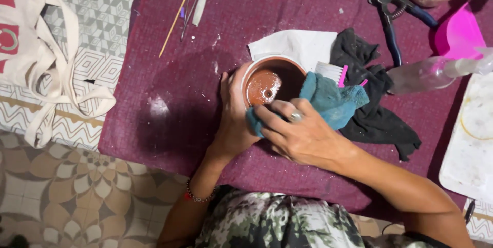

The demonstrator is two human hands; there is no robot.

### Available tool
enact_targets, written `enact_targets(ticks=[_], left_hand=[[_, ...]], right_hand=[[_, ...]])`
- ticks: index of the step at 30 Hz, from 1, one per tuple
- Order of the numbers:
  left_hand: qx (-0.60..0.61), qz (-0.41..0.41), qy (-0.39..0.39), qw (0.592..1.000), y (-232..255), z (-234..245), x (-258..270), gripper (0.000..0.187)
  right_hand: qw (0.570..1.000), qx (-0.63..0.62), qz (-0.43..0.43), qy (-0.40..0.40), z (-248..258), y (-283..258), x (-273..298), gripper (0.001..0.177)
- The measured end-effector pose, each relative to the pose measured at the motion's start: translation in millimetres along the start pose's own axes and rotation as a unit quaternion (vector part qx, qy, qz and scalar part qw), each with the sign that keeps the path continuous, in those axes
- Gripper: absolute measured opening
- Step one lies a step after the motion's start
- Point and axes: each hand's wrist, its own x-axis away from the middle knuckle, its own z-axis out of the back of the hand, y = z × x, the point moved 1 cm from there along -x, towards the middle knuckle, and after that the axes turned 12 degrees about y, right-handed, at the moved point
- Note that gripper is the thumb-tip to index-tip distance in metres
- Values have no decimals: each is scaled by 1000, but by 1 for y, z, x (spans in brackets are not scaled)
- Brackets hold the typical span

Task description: Decorating a small terracotta pot by cleaning it and applying a checkered pattern

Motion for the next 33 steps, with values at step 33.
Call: enact_targets(ticks=[33], left_hand=[[91, 26, 10, 995, 7, 2, -6, 106]], right_hand=[[996, -56, 64, -3, 27, 16, -9, 16]])
